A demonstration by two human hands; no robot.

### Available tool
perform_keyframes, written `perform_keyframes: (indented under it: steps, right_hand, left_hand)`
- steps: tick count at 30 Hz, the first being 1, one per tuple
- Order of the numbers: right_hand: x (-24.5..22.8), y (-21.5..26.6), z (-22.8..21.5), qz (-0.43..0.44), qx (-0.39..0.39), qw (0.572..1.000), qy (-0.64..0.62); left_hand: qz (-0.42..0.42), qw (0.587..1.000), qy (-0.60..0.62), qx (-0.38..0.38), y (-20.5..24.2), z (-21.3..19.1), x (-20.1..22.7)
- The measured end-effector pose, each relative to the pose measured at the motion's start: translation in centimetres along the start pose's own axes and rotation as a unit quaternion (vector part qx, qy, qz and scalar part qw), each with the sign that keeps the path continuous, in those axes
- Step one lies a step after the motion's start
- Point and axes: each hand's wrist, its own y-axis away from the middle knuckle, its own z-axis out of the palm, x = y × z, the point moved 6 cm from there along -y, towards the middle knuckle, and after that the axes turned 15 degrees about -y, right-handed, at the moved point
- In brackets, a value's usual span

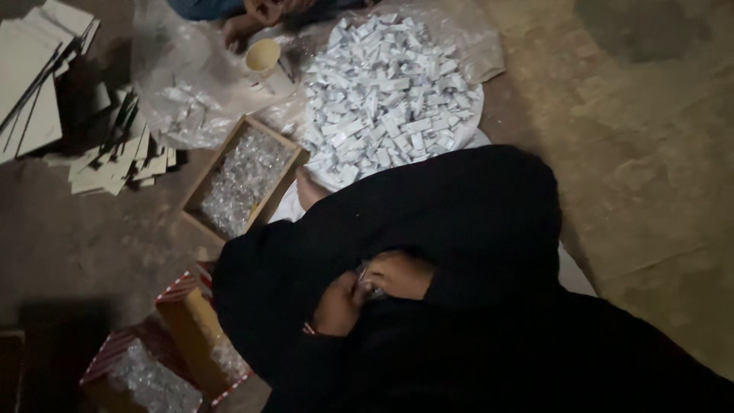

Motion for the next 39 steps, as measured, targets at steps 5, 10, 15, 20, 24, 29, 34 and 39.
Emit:
perform_keyframes:
  steps: [5, 10, 15, 20, 24, 29, 34, 39]
  right_hand:
    - [-0.3, 0.2, 0.6, -0.042, -0.049, 0.998, 0.026]
    - [0.3, 0.3, 1.2, -0.03, -0.033, 0.996, 0.074]
    - [2.7, 0.3, 0.3, -0.016, -0.027, 0.999, 0.009]
    - [4.7, -0.6, 0.0, 0.065, 0.043, 0.977, -0.199]
    - [6.1, -0.2, 0.3, 0.245, 0.079, 0.89, -0.377]
    - [5.1, 0.3, 0.0, 0.22, 0.103, 0.825, -0.51]
    - [5.2, -0.2, 0.9, 0.167, 0.093, 0.837, -0.513]
    - [5.2, -0.1, 0.4, 0.229, 0.089, 0.838, -0.488]
  left_hand:
    - [-0.107, 0.991, -0.023, -0.078, 0.3, 1.0, -1.6]
    - [-0.021, 1.0, 0.004, 0.017, 0.2, -0.4, 0.2]
    - [0.154, 0.983, 0.099, -0.016, 1.7, -0.1, 5.7]
    - [0.134, 0.973, 0.18, 0.052, 1.1, -1.0, 5.2]
    - [-0.029, 0.979, 0.189, 0.07, 0.1, -1.0, 1.1]
    - [-0.052, 0.976, 0.194, 0.081, -0.1, -1.2, 0.7]
    - [-0.047, 0.985, 0.057, 0.158, -0.6, -2.1, 1.1]
    - [-0.018, 0.982, 0.071, 0.176, -1.0, -2.4, 1.0]
